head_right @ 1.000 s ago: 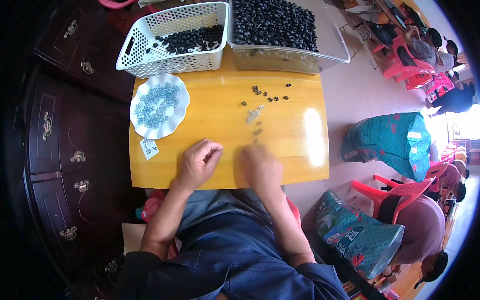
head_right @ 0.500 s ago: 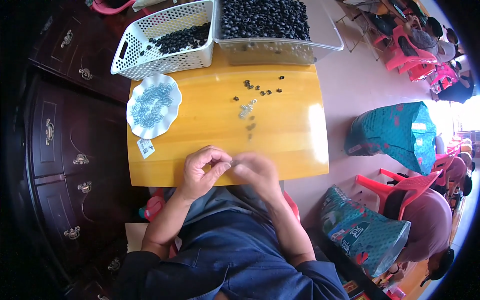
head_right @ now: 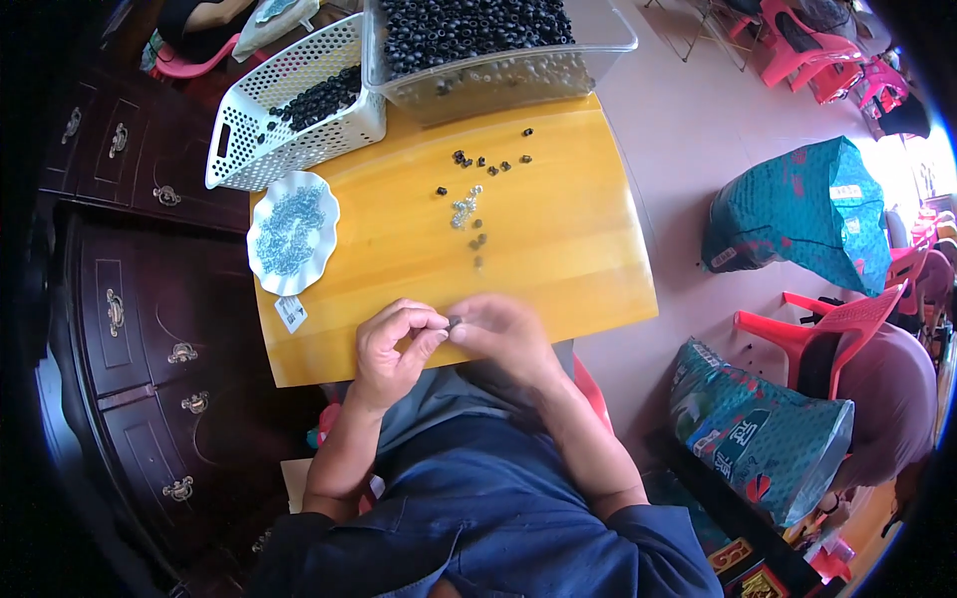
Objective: The recorder is sorting small black seeds or components from one container into another and inspecting them on a table.
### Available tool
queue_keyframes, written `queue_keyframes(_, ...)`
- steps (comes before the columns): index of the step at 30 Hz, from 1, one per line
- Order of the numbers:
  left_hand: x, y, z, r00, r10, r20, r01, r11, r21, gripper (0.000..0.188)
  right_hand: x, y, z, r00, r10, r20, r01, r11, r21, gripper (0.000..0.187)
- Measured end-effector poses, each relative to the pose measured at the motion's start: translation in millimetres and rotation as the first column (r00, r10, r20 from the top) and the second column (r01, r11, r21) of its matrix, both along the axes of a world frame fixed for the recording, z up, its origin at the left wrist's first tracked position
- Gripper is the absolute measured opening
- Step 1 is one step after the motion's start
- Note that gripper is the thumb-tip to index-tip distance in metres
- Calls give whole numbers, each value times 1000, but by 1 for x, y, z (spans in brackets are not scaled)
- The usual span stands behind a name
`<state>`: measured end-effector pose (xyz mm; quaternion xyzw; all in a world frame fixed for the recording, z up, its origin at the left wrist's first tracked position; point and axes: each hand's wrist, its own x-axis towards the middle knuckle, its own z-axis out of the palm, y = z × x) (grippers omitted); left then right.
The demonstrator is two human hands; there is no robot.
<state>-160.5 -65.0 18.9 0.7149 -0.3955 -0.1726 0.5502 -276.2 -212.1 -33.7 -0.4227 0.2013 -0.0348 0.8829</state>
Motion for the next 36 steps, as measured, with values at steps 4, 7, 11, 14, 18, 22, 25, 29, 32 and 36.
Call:
queue_keyframes(4,-1,1,-3,999,-4,-47,3,1000,-16,9,1,1,-2,1000,-29,1,29,999,13,23)
queue_keyframes(7,-1,0,-3,998,-22,-52,20,999,-35,8,0,0,-1,999,-35,24,34,999,24,23)
queue_keyframes(11,1,-1,-9,996,-30,-89,26,999,-47,9,-1,-1,-2,998,-16,55,13,998,62,22)
queue_keyframes(14,1,-3,-11,991,-41,-131,34,998,-54,9,-2,-1,-4,997,-24,68,19,998,66,22)
queue_keyframes(18,1,-1,-24,928,-52,-369,20,996,-91,10,-3,1,2,998,-24,52,21,998,65,24)
queue_keyframes(22,2,-3,-24,929,-73,-363,46,995,-83,11,-5,-2,4,999,-23,45,18,994,106,26)
queue_keyframes(25,3,-7,-15,969,-59,-241,40,996,-82,11,-4,-5,5,998,-9,57,3,995,102,24)
queue_keyframes(29,6,-10,-6,991,-51,-124,52,999,4,13,-4,-6,3,997,-11,73,2,992,122,22)
queue_keyframes(32,6,-12,1,996,-70,-59,72,997,28,14,-5,-7,3,997,-9,73,-2,990,140,22)
queue_keyframes(36,5,-14,5,972,-89,218,82,996,42,16,-4,-8,6,1000,15,24,-18,991,134,22)
